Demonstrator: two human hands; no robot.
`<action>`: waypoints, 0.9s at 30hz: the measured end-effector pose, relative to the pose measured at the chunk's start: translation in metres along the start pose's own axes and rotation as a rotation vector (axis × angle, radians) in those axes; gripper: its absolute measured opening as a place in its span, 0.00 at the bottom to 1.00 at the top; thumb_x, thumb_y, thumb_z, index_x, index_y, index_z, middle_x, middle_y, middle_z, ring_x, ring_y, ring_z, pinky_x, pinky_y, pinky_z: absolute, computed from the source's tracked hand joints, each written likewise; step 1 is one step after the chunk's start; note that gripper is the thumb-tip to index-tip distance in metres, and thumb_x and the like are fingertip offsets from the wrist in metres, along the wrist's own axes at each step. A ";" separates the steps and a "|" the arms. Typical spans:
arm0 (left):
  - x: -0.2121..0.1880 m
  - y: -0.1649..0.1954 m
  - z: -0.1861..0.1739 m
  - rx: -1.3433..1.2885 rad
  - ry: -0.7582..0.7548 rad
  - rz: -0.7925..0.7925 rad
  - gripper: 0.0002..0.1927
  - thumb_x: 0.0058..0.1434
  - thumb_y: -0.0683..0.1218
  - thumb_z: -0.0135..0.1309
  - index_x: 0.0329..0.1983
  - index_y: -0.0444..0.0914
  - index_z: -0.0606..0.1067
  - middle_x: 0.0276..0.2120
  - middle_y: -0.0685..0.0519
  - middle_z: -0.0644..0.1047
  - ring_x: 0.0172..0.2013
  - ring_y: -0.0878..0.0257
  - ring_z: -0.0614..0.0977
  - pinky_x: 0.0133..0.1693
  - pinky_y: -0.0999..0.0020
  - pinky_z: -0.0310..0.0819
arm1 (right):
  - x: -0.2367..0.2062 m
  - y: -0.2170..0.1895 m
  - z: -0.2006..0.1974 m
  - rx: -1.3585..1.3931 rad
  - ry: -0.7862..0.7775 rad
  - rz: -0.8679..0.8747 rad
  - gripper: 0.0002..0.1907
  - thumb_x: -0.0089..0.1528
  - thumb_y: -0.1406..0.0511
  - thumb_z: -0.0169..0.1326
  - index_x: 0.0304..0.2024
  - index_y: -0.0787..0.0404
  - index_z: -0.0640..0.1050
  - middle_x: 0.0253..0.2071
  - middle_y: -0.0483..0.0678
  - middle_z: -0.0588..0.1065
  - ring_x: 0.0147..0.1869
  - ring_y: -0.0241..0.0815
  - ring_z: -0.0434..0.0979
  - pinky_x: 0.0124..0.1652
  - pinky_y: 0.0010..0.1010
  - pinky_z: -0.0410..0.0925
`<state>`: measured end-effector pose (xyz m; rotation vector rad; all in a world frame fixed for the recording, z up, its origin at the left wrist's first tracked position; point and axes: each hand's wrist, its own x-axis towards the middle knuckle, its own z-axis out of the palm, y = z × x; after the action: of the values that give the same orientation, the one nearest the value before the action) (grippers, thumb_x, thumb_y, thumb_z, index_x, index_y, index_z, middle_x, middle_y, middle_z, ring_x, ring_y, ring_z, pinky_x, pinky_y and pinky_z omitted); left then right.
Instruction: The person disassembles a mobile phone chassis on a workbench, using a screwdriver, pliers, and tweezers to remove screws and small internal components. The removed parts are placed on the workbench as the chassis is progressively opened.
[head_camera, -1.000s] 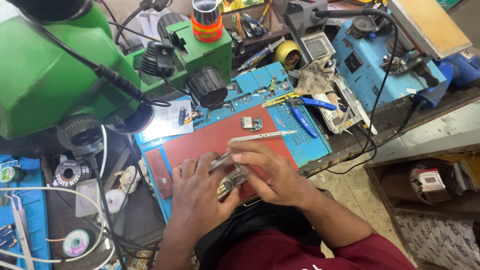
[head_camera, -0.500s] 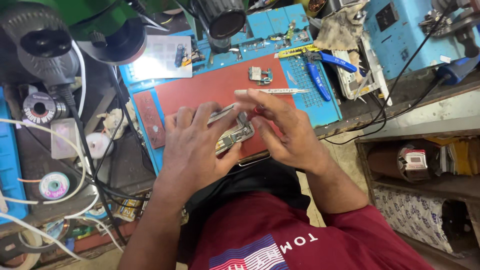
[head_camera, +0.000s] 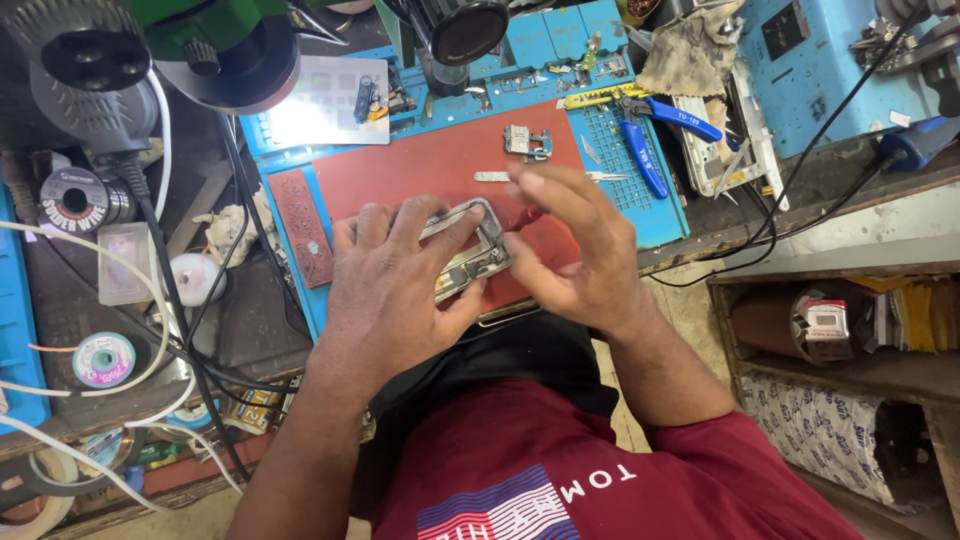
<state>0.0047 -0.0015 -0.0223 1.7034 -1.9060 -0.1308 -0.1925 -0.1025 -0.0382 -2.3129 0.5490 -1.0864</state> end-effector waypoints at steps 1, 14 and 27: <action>0.000 0.000 -0.001 -0.003 0.003 0.000 0.31 0.51 0.55 0.64 0.60 0.45 0.78 0.51 0.52 0.73 0.49 0.51 0.72 0.52 0.49 0.61 | 0.000 0.001 0.001 -0.121 0.028 -0.028 0.37 0.59 0.76 0.69 0.65 0.57 0.65 0.52 0.58 0.73 0.49 0.44 0.80 0.49 0.32 0.76; 0.000 0.000 0.000 -0.015 0.020 0.008 0.31 0.52 0.55 0.64 0.61 0.45 0.77 0.50 0.52 0.73 0.48 0.51 0.72 0.52 0.49 0.61 | -0.021 0.015 0.012 0.215 -0.013 0.026 0.42 0.66 0.80 0.57 0.75 0.55 0.52 0.57 0.60 0.75 0.62 0.49 0.81 0.58 0.36 0.78; 0.002 -0.001 0.002 0.008 0.021 0.013 0.32 0.50 0.56 0.64 0.60 0.44 0.77 0.51 0.51 0.73 0.48 0.50 0.72 0.51 0.48 0.61 | -0.037 0.029 0.009 0.404 0.090 0.172 0.45 0.74 0.80 0.50 0.79 0.46 0.39 0.56 0.61 0.74 0.58 0.50 0.82 0.60 0.42 0.77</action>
<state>0.0040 -0.0037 -0.0241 1.6904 -1.9041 -0.1000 -0.2112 -0.1020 -0.0826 -1.8422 0.4989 -1.1063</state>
